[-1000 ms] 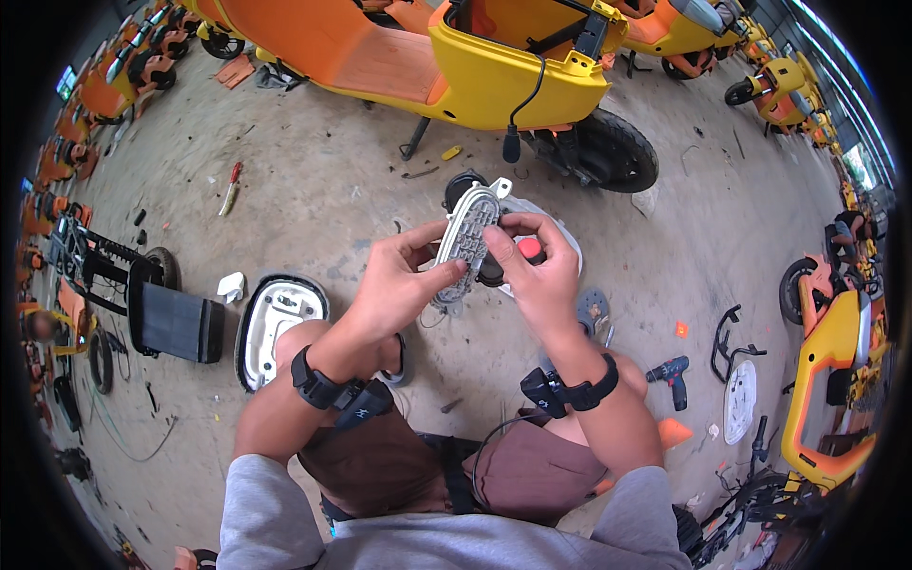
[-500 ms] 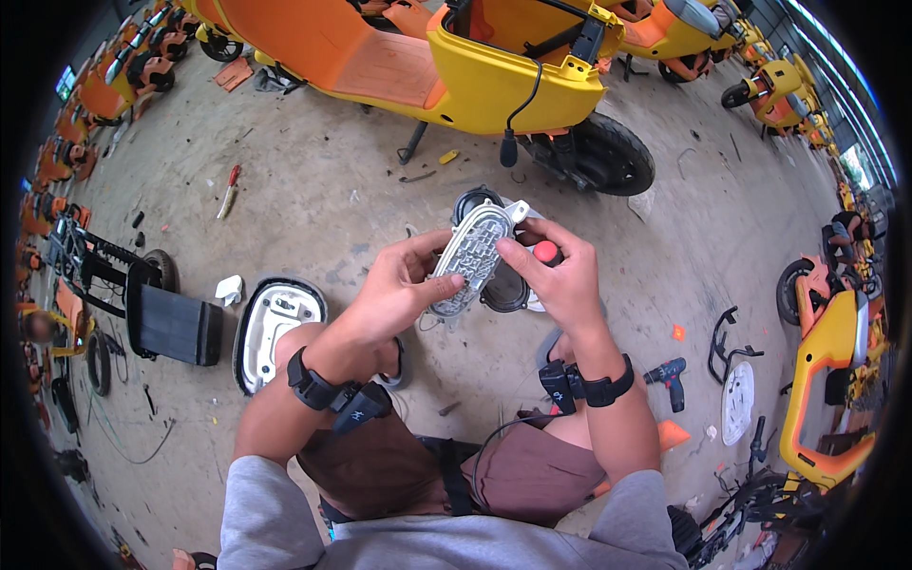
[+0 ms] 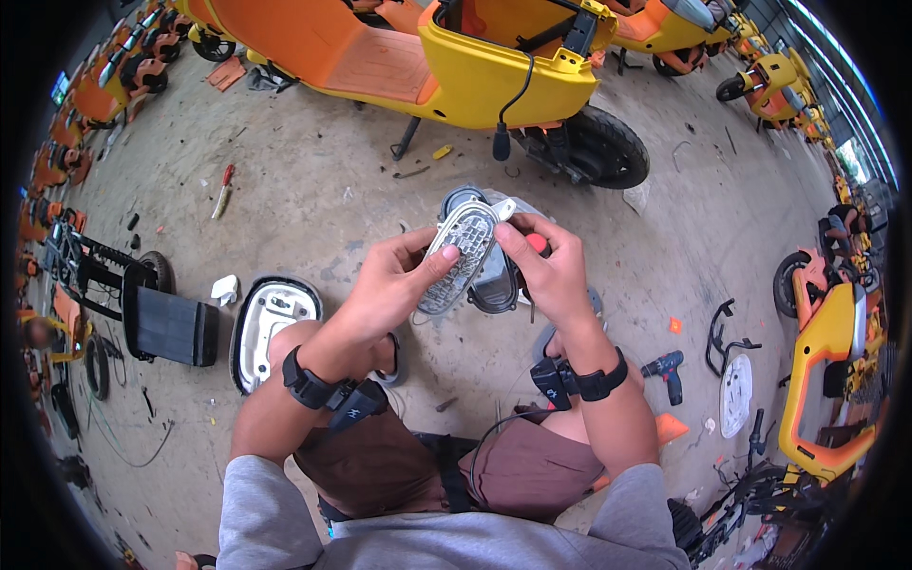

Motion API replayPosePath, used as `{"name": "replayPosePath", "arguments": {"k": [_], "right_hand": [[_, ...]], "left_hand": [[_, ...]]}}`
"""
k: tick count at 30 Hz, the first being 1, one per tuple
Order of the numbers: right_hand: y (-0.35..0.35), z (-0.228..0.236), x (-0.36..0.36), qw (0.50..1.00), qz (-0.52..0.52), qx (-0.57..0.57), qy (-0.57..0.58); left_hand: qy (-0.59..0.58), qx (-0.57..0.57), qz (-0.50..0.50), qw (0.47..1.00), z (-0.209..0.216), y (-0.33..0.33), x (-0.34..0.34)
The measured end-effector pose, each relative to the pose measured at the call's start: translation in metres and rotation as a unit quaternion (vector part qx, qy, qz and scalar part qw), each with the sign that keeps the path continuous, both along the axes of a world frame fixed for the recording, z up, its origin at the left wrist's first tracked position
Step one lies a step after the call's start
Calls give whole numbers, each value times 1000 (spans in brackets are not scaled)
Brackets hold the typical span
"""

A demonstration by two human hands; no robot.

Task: The person uses a screwdriver to remove screws from the back of a scooter light assembly, then separates the lens and internal circuit board from the plastic housing.

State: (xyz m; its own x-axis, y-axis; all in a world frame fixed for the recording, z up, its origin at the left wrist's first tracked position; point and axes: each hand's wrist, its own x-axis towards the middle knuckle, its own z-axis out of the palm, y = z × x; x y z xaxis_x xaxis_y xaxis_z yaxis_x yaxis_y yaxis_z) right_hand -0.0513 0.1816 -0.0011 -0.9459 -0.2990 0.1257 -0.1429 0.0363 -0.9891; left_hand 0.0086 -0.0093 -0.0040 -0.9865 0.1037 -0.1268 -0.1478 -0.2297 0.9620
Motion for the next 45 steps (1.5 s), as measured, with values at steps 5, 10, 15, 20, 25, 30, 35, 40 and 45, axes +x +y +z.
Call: {"name": "replayPosePath", "arguments": {"k": [5,10,15,20,25,30,35,40,45], "right_hand": [[1,-1,0,1000,3,-14,-15],[0,-2,1,1000,14,-18,-14],[-2,-3,0,1000,22,-13,2],[-1,-4,1,1000,24,-8,-4],[-3,-5,2,999,24,-12,-21],[-1,-6,0,999,44,12,-28],[-3,0,0,996,64,1,-70],[-3,1,0,995,72,-18,-61],[-1,1,-2,996,60,-39,-53]], "left_hand": [[-7,18,-1,1000,1,0,-1],[-3,20,-4,1000,-2,-3,0],[-3,17,3,1000,-3,-4,-3],[12,1,6,1000,-2,-4,-2],[13,-19,7,1000,-5,-6,-3],[13,-66,-19,998,-3,-8,-4],[-26,-37,-35,998,1,-8,-4],[-13,-55,-23,998,3,-5,-4],[-7,-15,-54,998,6,-7,-2]]}}
